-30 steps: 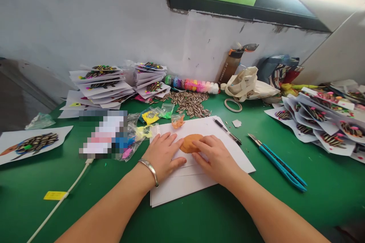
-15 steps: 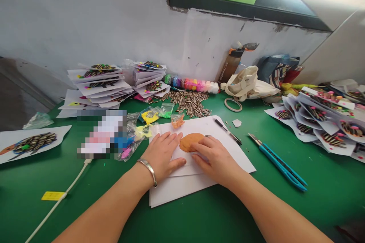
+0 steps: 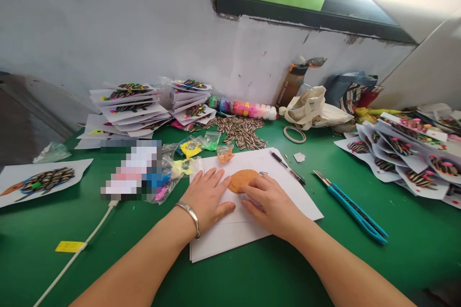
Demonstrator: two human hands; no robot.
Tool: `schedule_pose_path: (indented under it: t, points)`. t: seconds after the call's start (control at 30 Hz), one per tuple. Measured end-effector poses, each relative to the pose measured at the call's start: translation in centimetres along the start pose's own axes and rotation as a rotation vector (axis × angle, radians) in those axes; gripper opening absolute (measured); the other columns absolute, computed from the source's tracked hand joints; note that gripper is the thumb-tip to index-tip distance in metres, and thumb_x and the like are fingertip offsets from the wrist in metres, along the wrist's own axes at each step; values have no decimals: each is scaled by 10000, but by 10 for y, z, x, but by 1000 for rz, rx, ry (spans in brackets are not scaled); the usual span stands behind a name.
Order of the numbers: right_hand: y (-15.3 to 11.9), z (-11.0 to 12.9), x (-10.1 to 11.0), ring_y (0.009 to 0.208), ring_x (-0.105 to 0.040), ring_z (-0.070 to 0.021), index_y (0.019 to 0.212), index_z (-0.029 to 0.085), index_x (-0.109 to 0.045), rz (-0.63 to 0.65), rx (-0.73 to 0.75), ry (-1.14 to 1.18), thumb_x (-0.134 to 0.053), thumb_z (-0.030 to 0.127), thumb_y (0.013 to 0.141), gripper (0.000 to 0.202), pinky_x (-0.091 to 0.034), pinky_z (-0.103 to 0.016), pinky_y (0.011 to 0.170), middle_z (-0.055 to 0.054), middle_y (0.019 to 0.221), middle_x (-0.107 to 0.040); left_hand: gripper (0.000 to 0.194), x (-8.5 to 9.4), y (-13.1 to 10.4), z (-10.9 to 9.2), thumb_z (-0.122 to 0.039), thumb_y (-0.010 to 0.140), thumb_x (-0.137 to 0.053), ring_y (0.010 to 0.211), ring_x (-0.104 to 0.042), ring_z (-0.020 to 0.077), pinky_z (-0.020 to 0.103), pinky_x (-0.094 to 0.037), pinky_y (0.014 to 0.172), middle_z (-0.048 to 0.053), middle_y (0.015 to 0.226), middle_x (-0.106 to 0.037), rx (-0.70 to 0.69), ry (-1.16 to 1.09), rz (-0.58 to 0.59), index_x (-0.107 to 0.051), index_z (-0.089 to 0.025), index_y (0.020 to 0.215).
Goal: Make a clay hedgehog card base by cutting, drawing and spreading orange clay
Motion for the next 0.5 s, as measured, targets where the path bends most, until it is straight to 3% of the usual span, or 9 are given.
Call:
schedule_pose_path:
  t: [0.13,0.37,0.5]
  points:
    - [0,4,2,875,-499,-211,1176,259,-582,-13,35,-43,-525,197,849,338,-431,-381,799,-66,883,-555,610,1,0,-1,-524,844,-476,1350,-259,329,526,-180,1093,115,1457,-360,1,3,-6,-431,-200,1359]
    - [0,6,-6,824,-491,-189,974,215,-668,56,53,-152,-482,264,890,209,-413,-352,754,-65,848,-531,597,0,0,-1,-512,845,-475,1351,-257,321,512,-167,1099,110,1456,-364,-1,-9,-21,-436,-203,1354]
    - [0,4,-1,831,-496,-188,1046,233,-651,58,46,-97,-501,258,880,225,-416,-344,753,-59,851,-534,598,0,-1,-1,-519,841,-476,1349,-262,322,517,-167,1096,109,1454,-368,-4,-11,-29,-438,-211,1352]
Point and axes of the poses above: each hand's wrist, its own y-axis towards the middle knuckle, its own x-axis out of the back of the hand, z = x × y, the point moved 6 cm from there along y, towards the middle knuckle
